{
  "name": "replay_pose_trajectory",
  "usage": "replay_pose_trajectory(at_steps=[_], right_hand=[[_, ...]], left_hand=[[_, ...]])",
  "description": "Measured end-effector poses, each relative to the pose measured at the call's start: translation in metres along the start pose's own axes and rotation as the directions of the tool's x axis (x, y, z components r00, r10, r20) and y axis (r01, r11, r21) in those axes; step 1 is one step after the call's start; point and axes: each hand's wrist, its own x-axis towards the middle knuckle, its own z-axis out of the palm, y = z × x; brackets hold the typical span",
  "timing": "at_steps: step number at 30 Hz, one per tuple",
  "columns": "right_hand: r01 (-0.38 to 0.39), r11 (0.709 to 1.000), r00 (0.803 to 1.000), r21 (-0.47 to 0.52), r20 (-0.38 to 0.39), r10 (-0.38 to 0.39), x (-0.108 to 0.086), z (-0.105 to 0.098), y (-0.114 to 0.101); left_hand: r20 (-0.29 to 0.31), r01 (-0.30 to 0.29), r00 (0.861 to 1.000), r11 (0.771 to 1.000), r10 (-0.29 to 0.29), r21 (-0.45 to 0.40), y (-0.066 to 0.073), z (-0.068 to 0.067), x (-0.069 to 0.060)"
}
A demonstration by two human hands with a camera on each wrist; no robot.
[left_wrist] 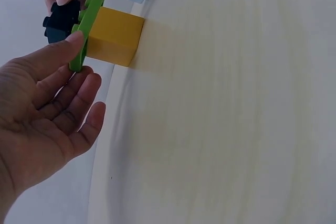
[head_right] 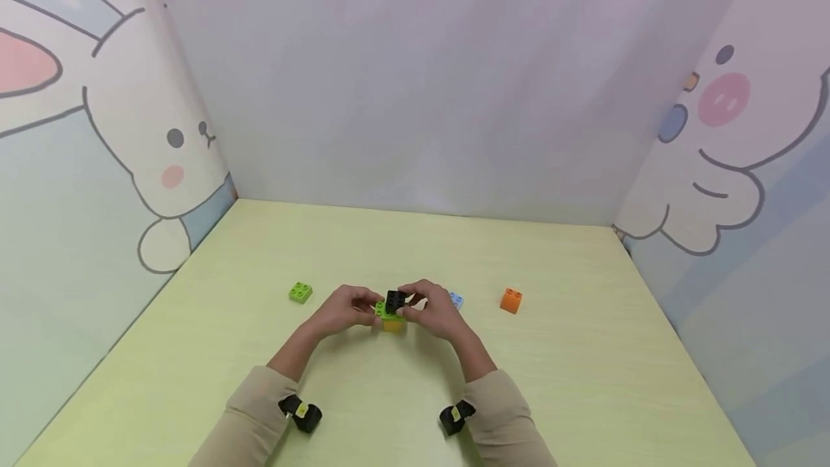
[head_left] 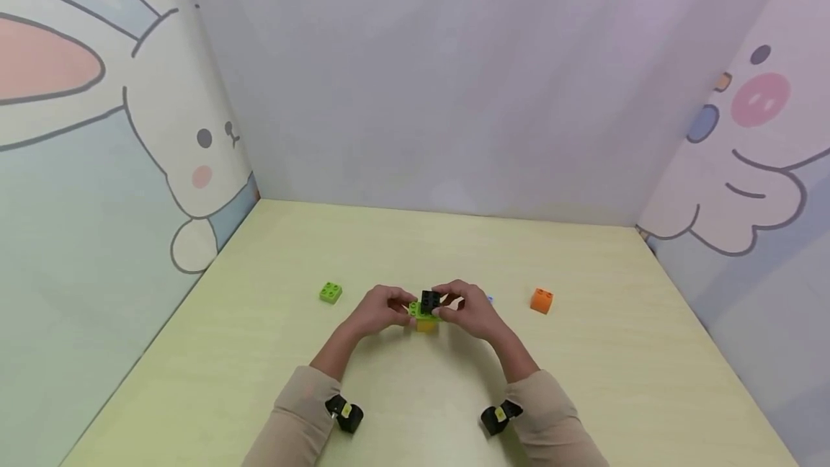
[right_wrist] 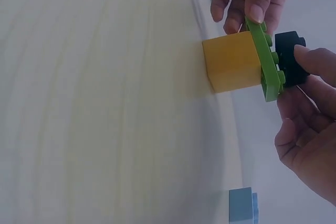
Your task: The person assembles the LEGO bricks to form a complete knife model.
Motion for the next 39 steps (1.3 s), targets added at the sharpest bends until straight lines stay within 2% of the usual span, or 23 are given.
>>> replay_pose_trajectory(at_steps=[5,13,22,30,39], right_hand=[[0.007,1.0,1.0,-0.007,-0.004,-0.007,0.002,0.002,0.003],[0.011,0.999,1.0,-0.038,0.03,-0.009,0.003,0.004,0.006],[0.116,0.986,0.991,-0.121,0.082,-0.106,0.008,0.001,0.005],[0.12,0.98,0.988,-0.16,0.118,-0.101,0.01,0.0,0.003],[0.11,0.971,0.986,-0.214,0.146,-0.079,0.015,-0.002,-0.004]], left_hand=[[-0.001,-0.007,1.0,1.0,0.007,-0.003,0.0,0.0,0.001],[-0.001,0.004,1.0,1.0,-0.004,-0.002,-0.002,0.001,0.001],[-0.007,-0.003,1.0,1.0,0.003,-0.002,0.0,0.002,0.001],[-0.03,-0.023,0.999,1.0,0.022,-0.011,0.001,0.004,0.001],[-0.025,-0.03,0.999,1.0,0.03,-0.009,-0.002,0.005,0.004]])
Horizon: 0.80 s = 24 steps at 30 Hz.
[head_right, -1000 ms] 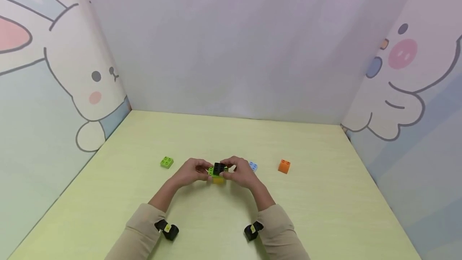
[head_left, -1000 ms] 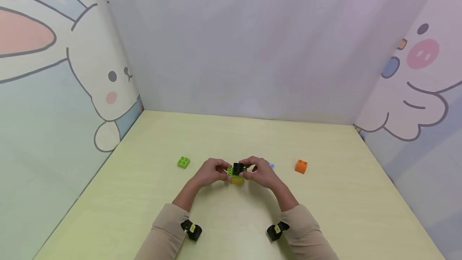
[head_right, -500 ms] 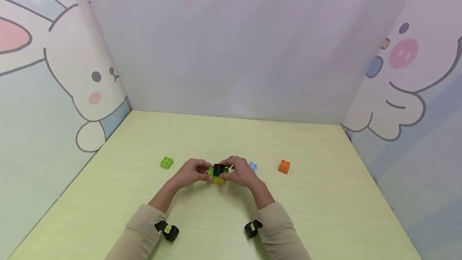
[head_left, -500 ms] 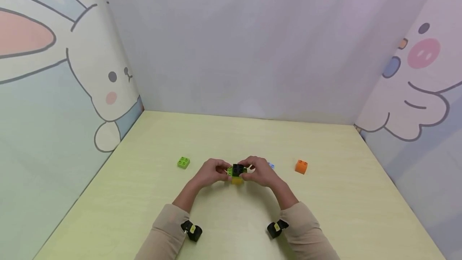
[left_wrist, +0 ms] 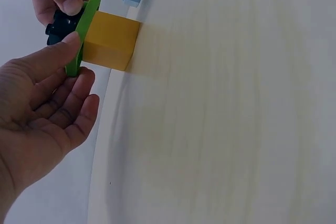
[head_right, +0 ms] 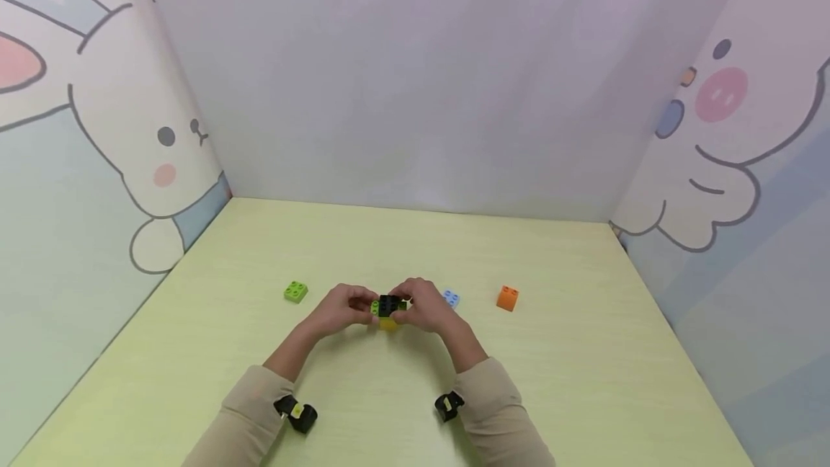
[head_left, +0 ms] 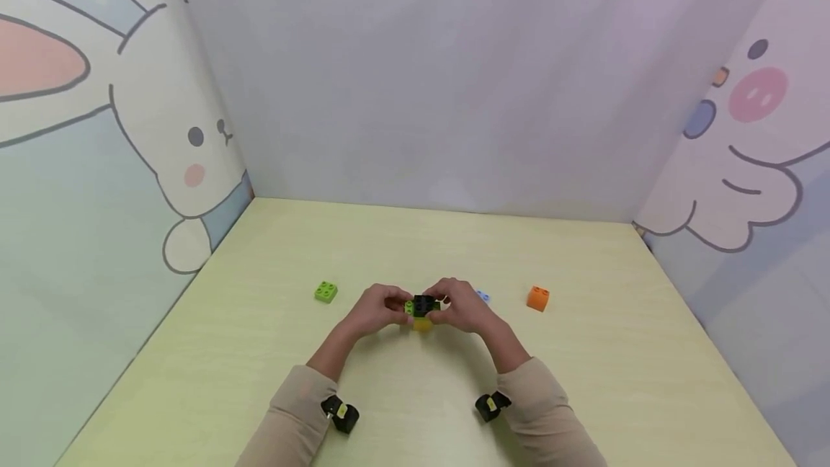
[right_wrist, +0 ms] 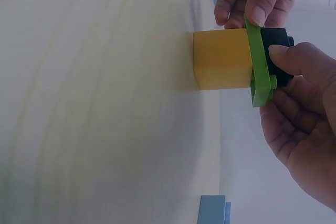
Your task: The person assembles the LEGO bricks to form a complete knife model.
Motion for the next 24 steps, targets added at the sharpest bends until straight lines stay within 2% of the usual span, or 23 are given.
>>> replay_pose_trajectory(at_steps=[3,4,7,10,11,14,20,24], right_hand=[[-0.014,1.0,1.0,-0.013,0.009,0.015,0.001,0.001,-0.0022],[-0.018,1.0,1.0,-0.016,0.009,0.019,0.0013,0.0013,-0.0025],[-0.02,0.999,1.0,-0.029,-0.004,0.019,0.0019,0.0023,-0.0036],[-0.021,0.999,1.0,-0.036,-0.007,0.02,0.0,0.0047,-0.0027],[-0.028,0.999,1.0,-0.032,-0.003,0.028,-0.0014,0.0054,-0.0024],[-0.033,0.999,0.999,0.003,-0.004,0.033,-0.0059,0.0065,-0.0002],[-0.023,0.996,1.0,0.091,-0.016,0.024,-0.0056,0.0041,0.0025],[-0.047,0.994,0.999,0.093,0.008,0.047,-0.0037,0.0033,0.0022]], left_hand=[[0.01,-0.015,1.0,1.0,0.015,0.003,0.0002,-0.0015,0.0001],[0.015,-0.018,1.0,1.0,0.018,0.003,0.0064,-0.0032,-0.0019],[0.02,-0.024,1.0,1.0,0.024,0.005,0.0092,-0.0049,-0.0014],[0.028,-0.022,0.999,1.0,0.022,0.015,0.0091,-0.0041,-0.0024],[0.031,-0.024,0.999,1.0,0.023,0.019,0.0026,-0.0022,-0.0006],[0.043,-0.032,0.999,0.999,0.031,0.034,0.0005,0.0009,-0.0017],[0.024,-0.029,0.999,0.997,0.028,0.077,0.0047,-0.0014,0.0008],[0.03,-0.019,0.999,0.997,0.016,0.075,0.0066,-0.0035,0.0008]])
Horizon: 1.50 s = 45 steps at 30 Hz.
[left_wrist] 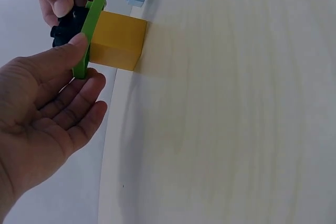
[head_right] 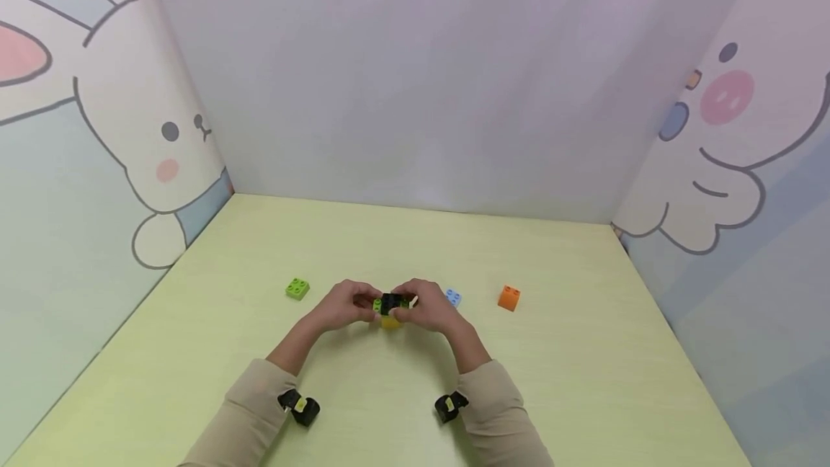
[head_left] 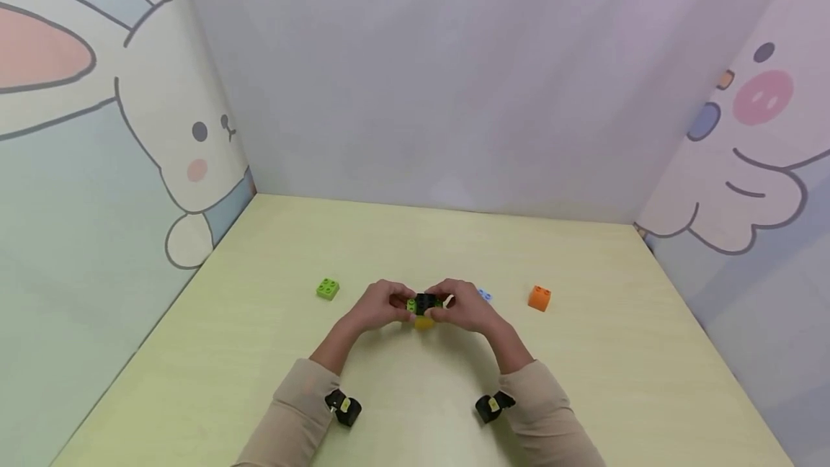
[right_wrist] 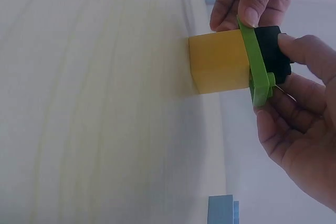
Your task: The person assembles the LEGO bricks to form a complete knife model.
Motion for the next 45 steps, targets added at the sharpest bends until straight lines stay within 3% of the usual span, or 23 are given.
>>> replay_pose_trajectory(at_steps=[13,24,45], right_hand=[[0.046,0.997,0.996,-0.054,0.08,-0.041,0.005,-0.005,-0.005],[-0.008,0.999,0.999,0.042,-0.035,0.01,-0.011,-0.004,0.002],[-0.085,0.985,0.987,0.148,-0.121,0.103,-0.038,-0.031,0.028]], left_hand=[[0.013,0.021,1.0,1.0,-0.021,-0.022,-0.001,-0.001,-0.001],[0.035,0.014,0.999,1.0,-0.014,0.001,-0.002,0.0,-0.001],[0.014,0.074,0.997,0.994,-0.073,-0.078,-0.003,0.001,0.0]])
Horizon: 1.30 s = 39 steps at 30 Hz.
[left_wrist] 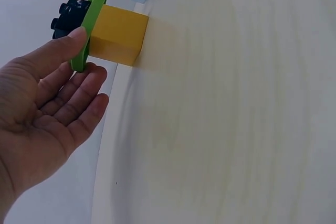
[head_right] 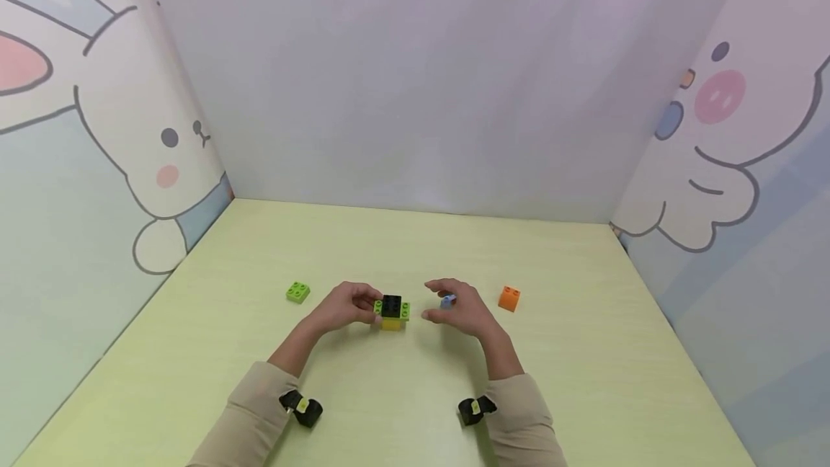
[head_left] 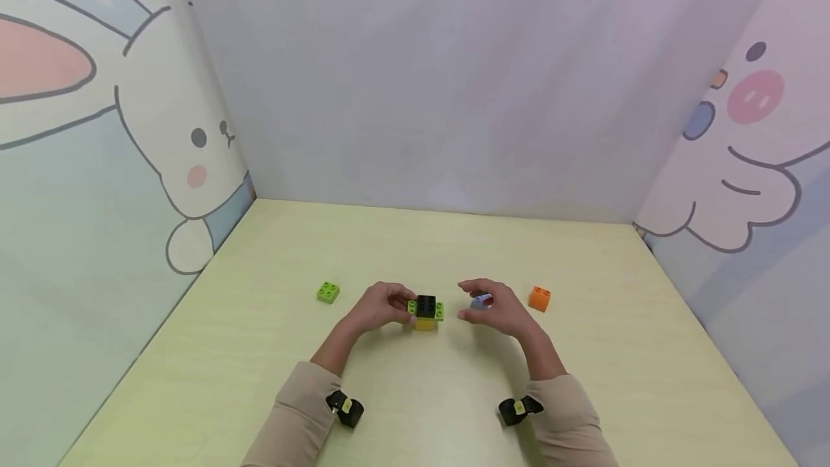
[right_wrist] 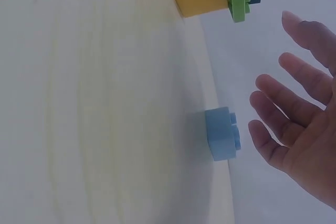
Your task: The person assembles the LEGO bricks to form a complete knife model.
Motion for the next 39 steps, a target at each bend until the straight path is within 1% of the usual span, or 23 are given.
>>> replay_pose_trajectory(at_steps=[5,10,17,21,25,31,35,39], right_hand=[[-0.025,0.999,1.0,-0.031,-0.018,0.024,-0.001,-0.007,0.008],[-0.046,0.998,0.998,-0.04,-0.045,0.044,-0.003,-0.015,0.013],[-0.111,0.994,0.992,-0.004,-0.066,0.11,-0.005,-0.021,0.021],[-0.142,0.99,0.988,0.019,-0.061,0.143,-0.007,-0.024,0.025],[-0.19,0.982,0.98,0.015,-0.052,0.191,-0.008,-0.025,0.028],[-0.251,0.968,0.967,-0.006,-0.038,0.251,-0.005,-0.026,0.031],[-0.288,0.956,0.957,-0.05,-0.042,0.286,-0.002,-0.025,0.033],[-0.298,0.949,0.954,-0.106,-0.044,0.295,0.001,-0.023,0.034]], left_hand=[[0.002,-0.006,1.0,1.0,0.006,-0.011,-0.002,-0.001,0.0],[0.008,-0.02,1.0,1.0,0.02,-0.015,-0.003,-0.001,0.0],[0.008,-0.011,1.0,1.0,0.011,-0.006,-0.003,-0.001,-0.001],[0.005,-0.015,1.0,1.0,0.015,-0.009,-0.002,-0.001,-0.001],[0.008,-0.015,1.0,1.0,0.015,-0.015,-0.001,-0.001,-0.001],[0.006,-0.01,1.0,1.0,0.01,-0.017,-0.001,-0.001,-0.001],[0.008,-0.009,1.0,1.0,0.009,-0.011,-0.002,-0.001,0.0],[0.009,-0.008,1.0,1.0,0.008,-0.01,-0.001,-0.001,0.0]])
